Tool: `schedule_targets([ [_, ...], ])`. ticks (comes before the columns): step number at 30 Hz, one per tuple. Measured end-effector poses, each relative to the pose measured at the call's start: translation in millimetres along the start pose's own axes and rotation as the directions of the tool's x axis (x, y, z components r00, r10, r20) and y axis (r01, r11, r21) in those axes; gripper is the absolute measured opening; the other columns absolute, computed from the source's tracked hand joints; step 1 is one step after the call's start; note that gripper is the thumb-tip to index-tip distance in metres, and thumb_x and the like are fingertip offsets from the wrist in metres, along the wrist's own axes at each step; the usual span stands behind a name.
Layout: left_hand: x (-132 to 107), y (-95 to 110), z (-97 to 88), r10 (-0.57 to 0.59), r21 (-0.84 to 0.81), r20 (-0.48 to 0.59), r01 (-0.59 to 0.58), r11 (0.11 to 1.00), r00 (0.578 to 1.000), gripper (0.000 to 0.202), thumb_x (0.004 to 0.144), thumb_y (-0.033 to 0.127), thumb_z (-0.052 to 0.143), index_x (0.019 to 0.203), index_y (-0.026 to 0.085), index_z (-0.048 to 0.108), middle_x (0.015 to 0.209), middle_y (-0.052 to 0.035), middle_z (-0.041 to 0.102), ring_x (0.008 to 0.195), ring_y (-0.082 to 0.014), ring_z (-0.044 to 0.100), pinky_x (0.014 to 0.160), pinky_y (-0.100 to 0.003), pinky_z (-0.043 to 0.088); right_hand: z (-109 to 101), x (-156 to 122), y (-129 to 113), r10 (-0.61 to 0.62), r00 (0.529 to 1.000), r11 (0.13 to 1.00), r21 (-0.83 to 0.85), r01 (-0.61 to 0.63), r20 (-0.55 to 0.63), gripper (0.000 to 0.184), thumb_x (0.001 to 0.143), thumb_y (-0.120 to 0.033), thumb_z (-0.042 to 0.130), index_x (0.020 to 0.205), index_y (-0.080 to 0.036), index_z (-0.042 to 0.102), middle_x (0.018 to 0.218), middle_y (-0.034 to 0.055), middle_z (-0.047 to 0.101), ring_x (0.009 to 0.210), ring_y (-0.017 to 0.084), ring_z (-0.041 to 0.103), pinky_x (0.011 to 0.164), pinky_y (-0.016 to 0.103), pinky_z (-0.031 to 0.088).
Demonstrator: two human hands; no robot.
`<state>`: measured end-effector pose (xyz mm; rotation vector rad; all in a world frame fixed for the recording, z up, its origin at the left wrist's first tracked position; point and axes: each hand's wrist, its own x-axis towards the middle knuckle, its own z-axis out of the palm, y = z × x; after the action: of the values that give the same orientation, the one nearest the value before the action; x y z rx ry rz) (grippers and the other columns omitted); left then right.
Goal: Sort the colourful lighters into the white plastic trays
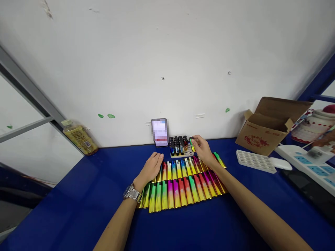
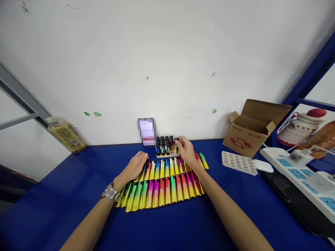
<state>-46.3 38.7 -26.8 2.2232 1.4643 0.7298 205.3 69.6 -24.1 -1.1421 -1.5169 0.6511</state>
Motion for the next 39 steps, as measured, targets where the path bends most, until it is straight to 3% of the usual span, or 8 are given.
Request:
schedule_targets([
  [7, 0.8, -1.2, 0.4, 0.000, -0.007, 0.007, 0.001, 1.000, 1.000, 0.050, 0.096, 0.049, 0.018, 0.081, 0.020, 0.055, 0.089, -0.0066, 0.055, 0.088, -0.0211, 0.056, 0.084, -0.040, 0.046, -0.8, -1.5, 0.8, 0.004, 0.998, 0.995, -0.103, 0.002, 0.059, 0.019, 0.082, -0.035, 0.051, 0.088, -0.019, 0.061, 0.069, 0.0053, 0.065, 0.065, 0.022, 0.065, 0.064, 0.032, 0.049],
  [14, 0.6, -1.9, 0.5, 0.016, -0.003, 0.006, -0.016, 1.000, 1.000, 0.049, 0.096, 0.049, 0.018, 0.082, 0.020, 0.055, 0.087, -0.0061, 0.055, 0.088, -0.0214, 0.055, 0.084, -0.040, 0.046, -4.7, 3.6, -5.7, -0.079, 0.979, 0.881, -0.446, 0.157, 0.190, 0.023, 0.089, -0.021, 0.038, 0.077, -0.020, 0.058, 0.070, 0.0083, 0.063, 0.070, 0.022, 0.061, 0.061, 0.029, 0.042],
  [22, 0.5, -0.8, 0.5, 0.022, -0.015, -0.016, -0.022, 1.000, 1.000, 0.048, 0.096, 0.049, 0.019, 0.081, 0.021, 0.055, 0.085, -0.0054, 0.055, 0.087, -0.0210, 0.055, 0.080, -0.038, 0.047, -9.0, 4.4, -13.0, -0.055, 0.949, 0.818, -0.531, 0.221, 0.310, 0.027, 0.092, -0.035, 0.043, 0.083, -0.019, 0.063, 0.076, 0.0090, 0.064, 0.071, 0.022, 0.058, 0.061, 0.027, 0.035],
  [26, 0.7, -0.7, 0.4, 0.016, -0.008, -0.005, -0.016, 1.000, 1.000, 0.048, 0.096, 0.048, 0.018, 0.083, 0.020, 0.055, 0.087, -0.0058, 0.055, 0.088, -0.0213, 0.055, 0.081, -0.039, 0.046, -30.5, 0.5, -19.0, 0.063, 0.977, 0.711, -0.696, 0.098, 0.202, 0.048, 0.097, -0.041, 0.024, 0.076, -0.020, 0.062, 0.068, 0.0082, 0.063, 0.063, 0.020, 0.058, 0.058, 0.027, 0.032],
  [30, 0.5, 0.1, 0.3, 0.011, -0.020, -0.008, -0.011, 1.000, 1.000, 0.048, 0.096, 0.048, 0.019, 0.084, 0.020, 0.056, 0.088, -0.0059, 0.055, 0.086, -0.0212, 0.056, 0.079, -0.039, 0.047, -68.2, -4.6, -16.7, 0.258, 0.966, 0.497, -0.858, -0.132, 0.001, 0.035, 0.092, -0.038, 0.039, 0.077, -0.019, 0.063, 0.077, 0.0125, 0.067, 0.069, 0.024, 0.062, 0.058, 0.029, 0.034],
  [32, 0.7, -0.3, 0.5, 0.013, -0.024, -0.012, -0.014, 1.000, 1.000, 0.048, 0.096, 0.048, 0.019, 0.084, 0.021, 0.056, 0.088, -0.0059, 0.055, 0.086, -0.0212, 0.055, 0.079, -0.039, 0.047, -85.3, -8.6, -10.9, 0.363, 0.932, 0.411, -0.896, -0.166, -0.006, 0.029, 0.088, -0.038, 0.046, 0.075, -0.018, 0.064, 0.075, 0.0123, 0.067, 0.071, 0.026, 0.063, 0.059, 0.030, 0.035],
  [35, 1.3, -1.8, 1.2, 0.020, -0.016, -0.013, -0.021, 1.000, 1.000, 0.048, 0.096, 0.049, 0.019, 0.084, 0.021, 0.056, 0.088, -0.0060, 0.055, 0.087, -0.0215, 0.055, 0.080, -0.039, 0.047, -98.9, -15.7, -0.5, 0.475, 0.878, 0.401, -0.903, -0.153, 0.062, 0.025, 0.083, -0.039, 0.053, 0.074, -0.018, 0.063, 0.074, 0.0113, 0.068, 0.073, 0.026, 0.065, 0.056, 0.029, 0.036],
  [39, 1.7, -2.9, 1.4, 0.028, -0.006, -0.021, -0.028, 1.000, 0.999, 0.049, 0.096, 0.050, 0.018, 0.083, 0.021, 0.056, 0.087, -0.0057, 0.055, 0.086, -0.0216, 0.055, 0.080, -0.039, 0.047, -96.9, -21.0, 7.0, 0.485, 0.870, 0.413, -0.901, -0.134, 0.093, 0.021, 0.083, -0.029, 0.052, 0.069, -0.018, 0.062, 0.074, 0.0118, 0.069, 0.074, 0.026, 0.065, 0.056, 0.029, 0.037],
])
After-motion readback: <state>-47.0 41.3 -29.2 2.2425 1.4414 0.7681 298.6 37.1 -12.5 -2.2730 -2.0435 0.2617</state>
